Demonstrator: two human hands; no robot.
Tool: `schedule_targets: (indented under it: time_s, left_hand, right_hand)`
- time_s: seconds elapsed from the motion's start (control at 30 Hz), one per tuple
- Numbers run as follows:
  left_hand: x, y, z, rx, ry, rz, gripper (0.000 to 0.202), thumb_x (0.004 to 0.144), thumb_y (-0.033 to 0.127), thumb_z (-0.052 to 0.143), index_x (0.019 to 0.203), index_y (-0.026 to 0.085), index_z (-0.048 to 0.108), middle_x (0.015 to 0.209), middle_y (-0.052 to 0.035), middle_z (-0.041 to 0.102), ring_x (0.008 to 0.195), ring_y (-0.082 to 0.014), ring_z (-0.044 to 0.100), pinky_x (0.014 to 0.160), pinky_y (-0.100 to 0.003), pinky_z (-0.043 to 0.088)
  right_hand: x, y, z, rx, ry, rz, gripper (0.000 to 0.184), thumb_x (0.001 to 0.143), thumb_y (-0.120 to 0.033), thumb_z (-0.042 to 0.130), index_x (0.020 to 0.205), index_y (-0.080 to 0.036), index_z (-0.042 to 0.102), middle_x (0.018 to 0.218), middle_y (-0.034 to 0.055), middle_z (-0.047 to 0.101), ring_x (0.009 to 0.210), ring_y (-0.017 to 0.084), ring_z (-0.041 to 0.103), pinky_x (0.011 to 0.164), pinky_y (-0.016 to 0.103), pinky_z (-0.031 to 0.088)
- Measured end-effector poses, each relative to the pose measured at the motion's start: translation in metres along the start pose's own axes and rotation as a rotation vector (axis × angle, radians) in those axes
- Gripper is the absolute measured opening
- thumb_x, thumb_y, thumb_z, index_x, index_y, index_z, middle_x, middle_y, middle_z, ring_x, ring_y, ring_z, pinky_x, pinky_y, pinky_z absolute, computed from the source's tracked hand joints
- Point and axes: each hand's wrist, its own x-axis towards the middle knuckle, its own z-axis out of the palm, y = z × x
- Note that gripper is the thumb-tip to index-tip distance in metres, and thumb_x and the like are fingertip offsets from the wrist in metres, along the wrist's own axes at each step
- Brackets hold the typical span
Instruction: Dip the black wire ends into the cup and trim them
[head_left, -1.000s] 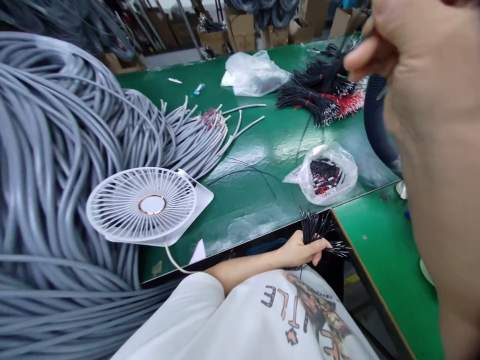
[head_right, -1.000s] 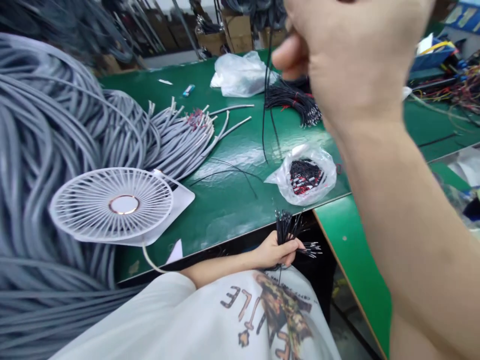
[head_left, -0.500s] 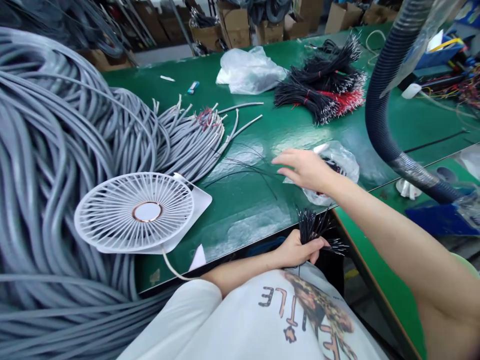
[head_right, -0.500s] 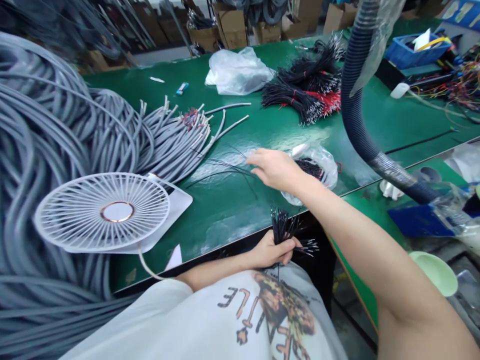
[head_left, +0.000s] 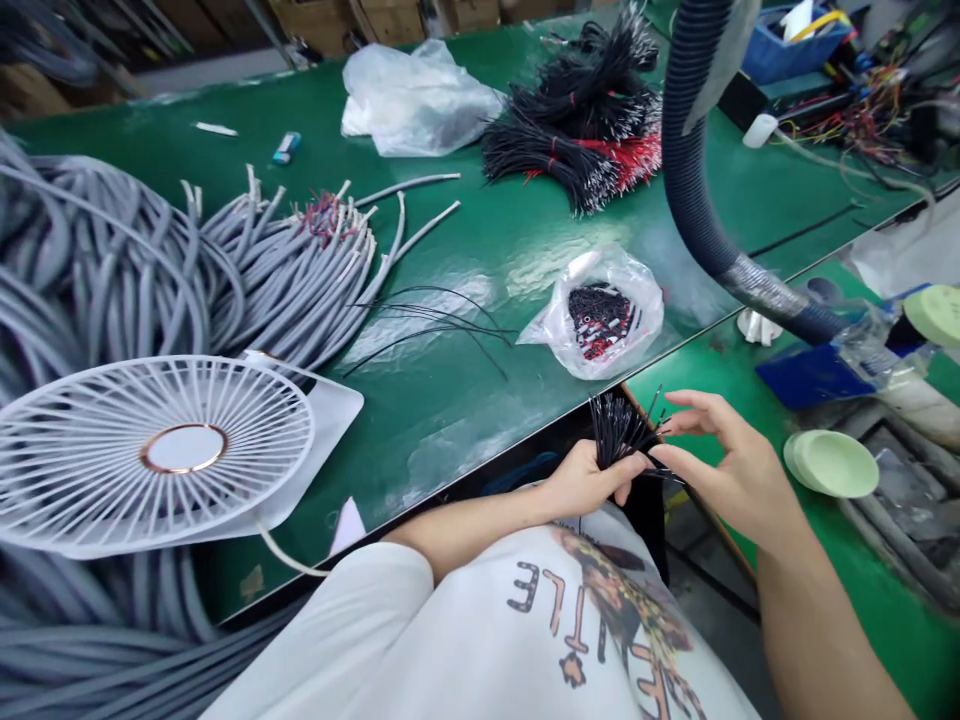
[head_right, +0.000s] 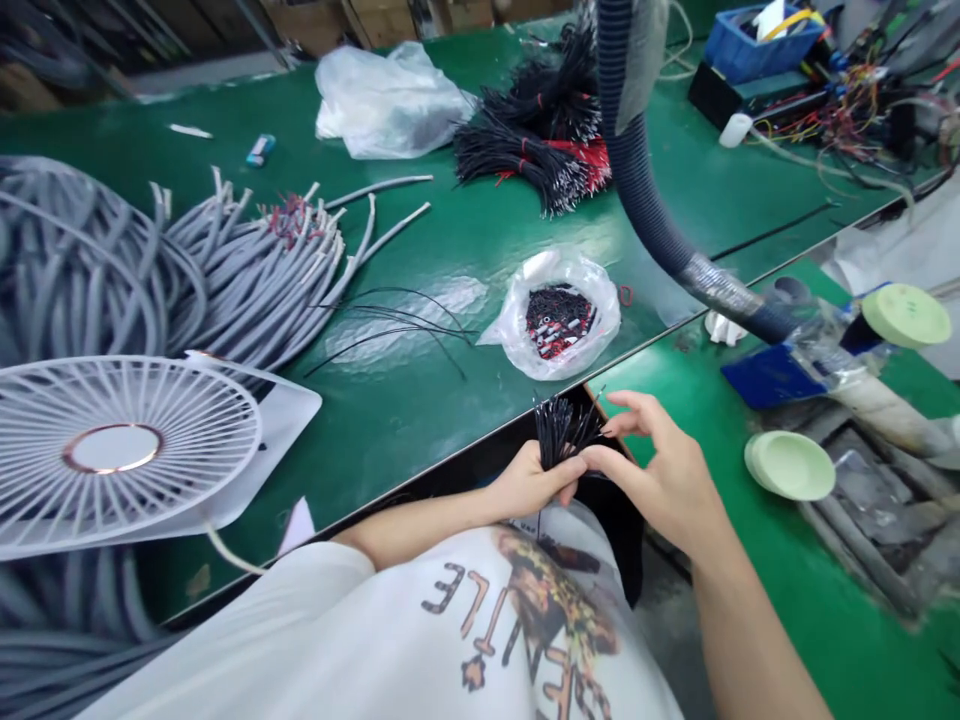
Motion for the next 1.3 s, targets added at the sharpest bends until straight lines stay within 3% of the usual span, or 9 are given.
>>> schedule_targets:
  time_s: [0.1, 0.23, 0.37, 0.67, 0.9, 1.1, 1.3]
  left_hand:
    - [-0.001, -0.001, 0.008, 0.018, -0.036, 0.014, 0.060, 0.088, 0.059, 0.052, 0.050, 0.014, 0.055, 0.048, 0.0000, 0.050, 0.049, -0.0075, 0.044, 0.058, -0.023, 0.039]
    - [-0.002, -0.007, 0.016, -0.010, -0.066, -0.007, 0.054, 0.088, 0.058, 0.053, 0.063, 0.011, 0.063, 0.051, -0.0001, 0.053, 0.049, -0.0078, 0.044, 0.056, -0.023, 0.039]
    - [-0.002, -0.011, 0.022, 0.002, -0.067, -0.042, 0.053, 0.088, 0.058, 0.053, 0.075, 0.009, 0.069, 0.053, -0.0004, 0.055, 0.050, -0.0081, 0.045, 0.055, -0.022, 0.038]
    - [0.001, -0.014, 0.031, 0.011, -0.112, -0.096, 0.052, 0.087, 0.059, 0.055, 0.079, 0.009, 0.070, 0.053, 0.0005, 0.054, 0.049, -0.0075, 0.043, 0.056, -0.023, 0.039]
    - [0.007, -0.015, 0.033, 0.032, -0.128, -0.122, 0.053, 0.086, 0.060, 0.054, 0.076, 0.010, 0.068, 0.053, 0.0004, 0.055, 0.051, -0.0082, 0.045, 0.061, -0.023, 0.041]
    - [0.011, -0.020, 0.033, 0.073, -0.141, -0.130, 0.053, 0.088, 0.058, 0.053, 0.072, 0.010, 0.067, 0.053, 0.0006, 0.055, 0.051, -0.0077, 0.045, 0.059, -0.022, 0.040]
    - [0.013, -0.021, 0.035, 0.068, -0.159, -0.141, 0.051, 0.087, 0.058, 0.055, 0.067, 0.012, 0.065, 0.054, -0.0003, 0.056, 0.052, -0.0082, 0.046, 0.060, -0.023, 0.041]
  right_hand:
    - [-0.006, 0.003, 0.008, 0.051, 0.079, 0.064, 0.045, 0.081, -0.042, 0.070, 0.119, -0.023, 0.054, 0.087, 0.0019, 0.069, 0.081, 0.018, 0.066, 0.078, 0.031, 0.049]
    - [-0.013, 0.015, 0.012, 0.168, 0.112, 0.076, 0.032, 0.086, -0.036, 0.064, 0.114, -0.022, 0.057, 0.080, 0.0005, 0.066, 0.074, 0.016, 0.062, 0.075, 0.030, 0.047]
    - [-0.018, 0.029, 0.011, 0.376, 0.097, 0.127, 0.038, 0.086, -0.034, 0.065, 0.121, -0.023, 0.056, 0.080, 0.0001, 0.067, 0.072, 0.015, 0.062, 0.074, 0.029, 0.048]
    - [-0.016, 0.044, 0.014, 0.601, 0.156, 0.232, 0.035, 0.083, -0.034, 0.069, 0.115, -0.021, 0.065, 0.077, 0.0004, 0.067, 0.075, 0.014, 0.064, 0.076, 0.028, 0.050]
    - [-0.019, 0.055, 0.012, 0.494, 0.172, 0.163, 0.019, 0.082, -0.030, 0.070, 0.098, -0.022, 0.072, 0.083, 0.0018, 0.068, 0.076, 0.014, 0.062, 0.075, 0.028, 0.049]
    - [-0.022, 0.054, -0.008, 0.538, 0.056, 0.111, 0.019, 0.077, -0.033, 0.074, 0.091, -0.020, 0.072, 0.085, 0.0038, 0.071, 0.080, 0.017, 0.064, 0.076, 0.029, 0.051]
    - [-0.022, 0.055, -0.018, 0.323, 0.007, 0.054, 0.015, 0.081, -0.036, 0.071, 0.079, -0.021, 0.072, 0.079, 0.0020, 0.071, 0.076, 0.018, 0.065, 0.075, 0.030, 0.050]
